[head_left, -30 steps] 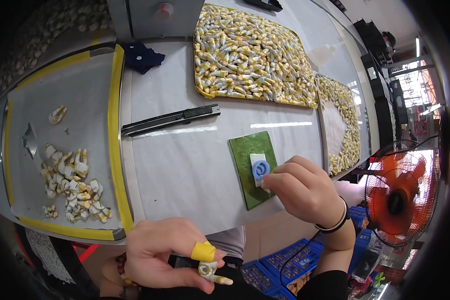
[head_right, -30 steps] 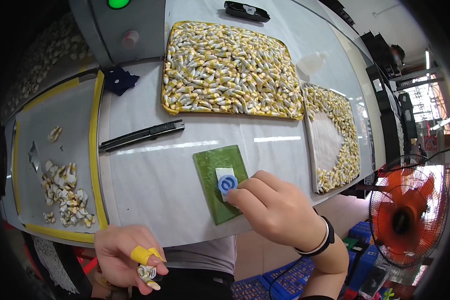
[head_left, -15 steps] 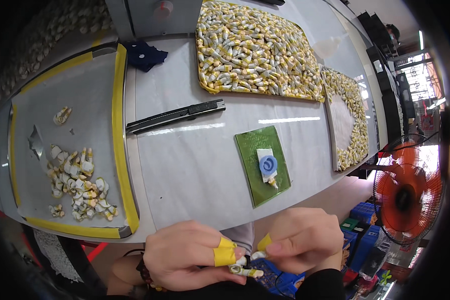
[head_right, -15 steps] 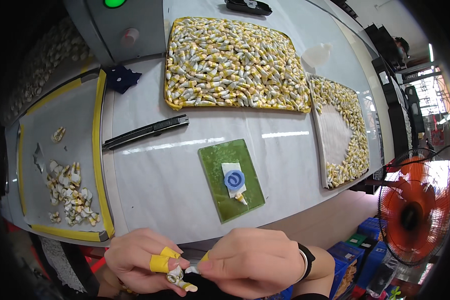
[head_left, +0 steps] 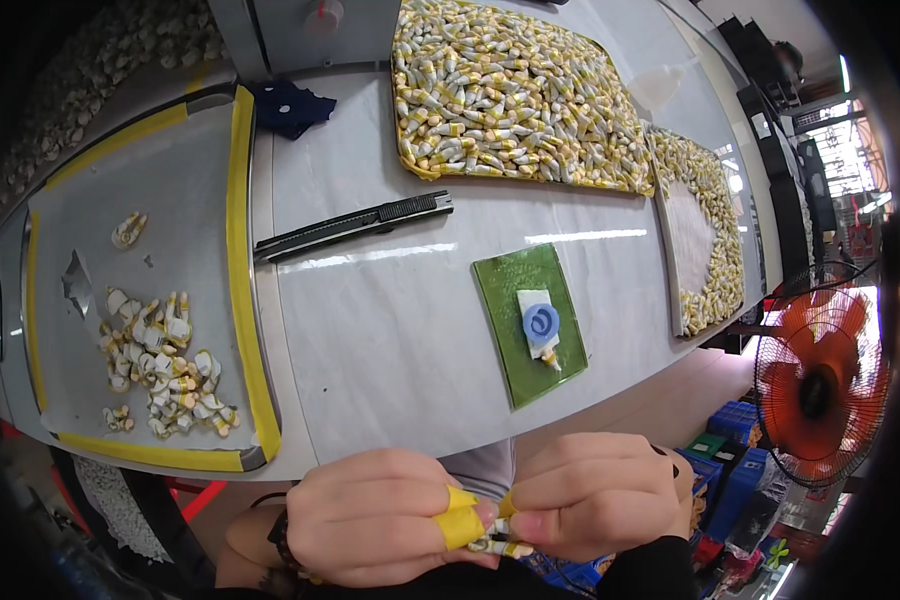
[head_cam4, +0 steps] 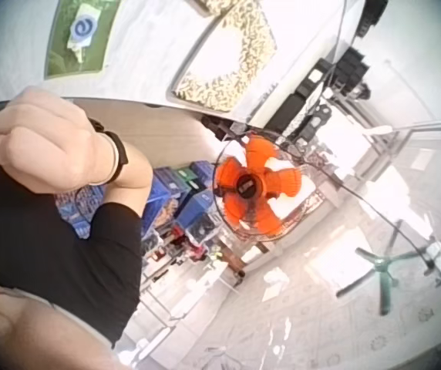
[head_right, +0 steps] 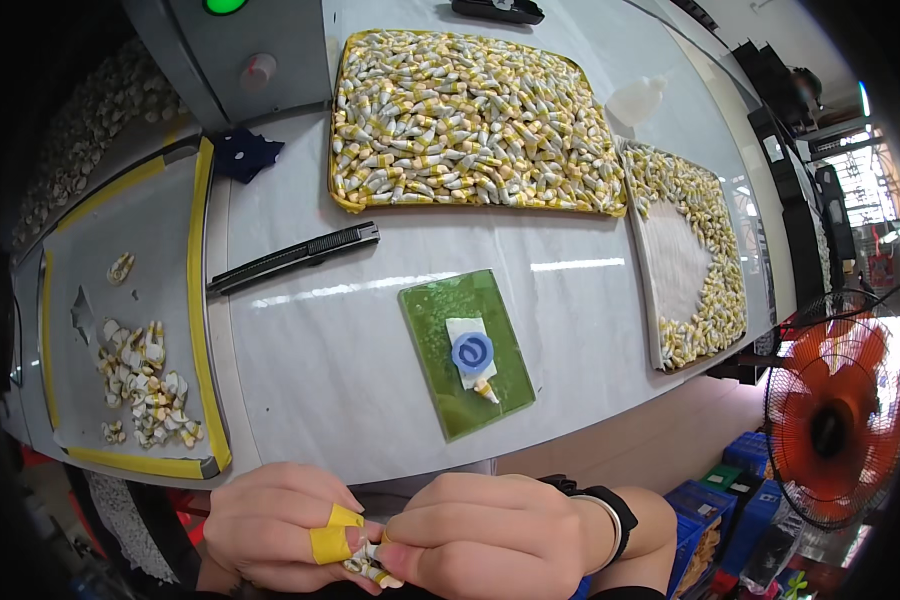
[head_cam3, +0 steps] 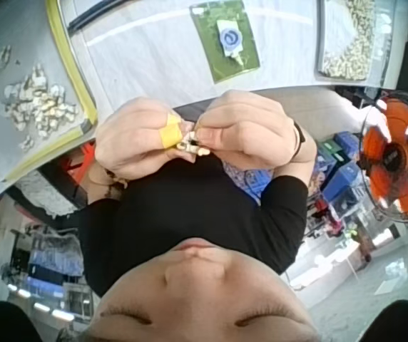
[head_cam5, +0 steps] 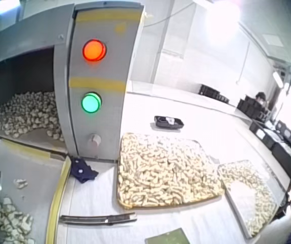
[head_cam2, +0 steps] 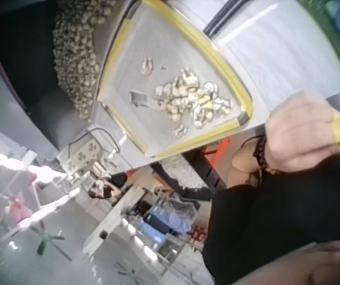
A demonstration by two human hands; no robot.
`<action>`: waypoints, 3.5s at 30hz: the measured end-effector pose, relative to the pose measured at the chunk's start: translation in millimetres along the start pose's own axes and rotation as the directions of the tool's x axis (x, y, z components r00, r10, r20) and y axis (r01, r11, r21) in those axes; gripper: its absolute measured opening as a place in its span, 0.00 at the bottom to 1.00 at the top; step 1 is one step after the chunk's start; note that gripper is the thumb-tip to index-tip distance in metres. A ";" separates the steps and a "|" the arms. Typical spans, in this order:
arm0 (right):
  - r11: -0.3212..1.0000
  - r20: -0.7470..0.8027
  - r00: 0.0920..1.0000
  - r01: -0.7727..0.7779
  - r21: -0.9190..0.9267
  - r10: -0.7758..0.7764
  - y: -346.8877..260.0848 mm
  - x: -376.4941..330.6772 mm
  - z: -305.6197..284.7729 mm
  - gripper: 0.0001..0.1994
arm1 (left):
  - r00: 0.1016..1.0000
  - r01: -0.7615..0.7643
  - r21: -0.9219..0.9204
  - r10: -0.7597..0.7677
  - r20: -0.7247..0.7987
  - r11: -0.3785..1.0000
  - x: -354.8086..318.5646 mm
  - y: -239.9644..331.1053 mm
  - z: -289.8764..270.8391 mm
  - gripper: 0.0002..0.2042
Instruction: The person assembles small white and yellow decorative items on a workbench. They pick up individual pieces from a tray, apply adhesive from a tube, and attach a yellow component to the white base. The finished items are placed onto a large tray filled with similar completed pieces.
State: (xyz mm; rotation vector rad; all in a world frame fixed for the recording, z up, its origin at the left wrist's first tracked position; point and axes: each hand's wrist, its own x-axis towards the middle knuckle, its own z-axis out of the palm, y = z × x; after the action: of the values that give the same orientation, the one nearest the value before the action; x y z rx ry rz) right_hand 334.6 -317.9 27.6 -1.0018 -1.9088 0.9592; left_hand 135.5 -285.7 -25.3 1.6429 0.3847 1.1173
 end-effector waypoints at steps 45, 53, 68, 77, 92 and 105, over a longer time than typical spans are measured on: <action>0.995 -0.155 0.987 -0.023 0.097 0.038 12.1 -7.4 4.2 0.08 | 0.935 0.341 -0.468 -0.345 0.080 0.816 -12.3 -7.7 2.9 0.12; 0.998 -0.174 0.983 -0.045 0.032 0.050 5.8 -11.0 14.7 0.10 | 0.965 0.231 -0.478 -0.263 0.001 0.848 -13.3 -10.6 4.3 0.11; 0.984 -0.242 0.970 0.024 0.177 0.020 15.5 -17.5 20.8 0.06 | 0.957 0.272 -0.622 -0.276 0.093 0.734 -14.0 -10.3 9.6 0.14; 0.931 -0.135 0.934 0.301 -0.206 -0.332 18.2 -15.3 15.1 0.08 | 0.957 0.276 -0.591 -0.275 0.094 0.758 -13.4 -10.7 8.9 0.15; 0.940 -0.176 0.973 -0.081 0.332 0.146 18.5 -20.8 11.1 0.08 | 0.949 0.276 -0.705 -0.301 0.093 0.654 -12.3 -14.3 14.2 0.13; 0.967 -0.243 0.938 0.224 -0.124 -0.248 21.7 -21.4 18.2 0.06 | 0.944 0.302 -0.638 -0.313 0.099 0.709 -7.5 -8.8 12.6 0.12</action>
State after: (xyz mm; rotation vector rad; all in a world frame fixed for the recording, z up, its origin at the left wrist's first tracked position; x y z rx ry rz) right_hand 333.9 -332.6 -4.8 -0.8779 -1.8171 0.5754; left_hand 144.4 -295.0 -36.5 0.9072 0.2294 0.8685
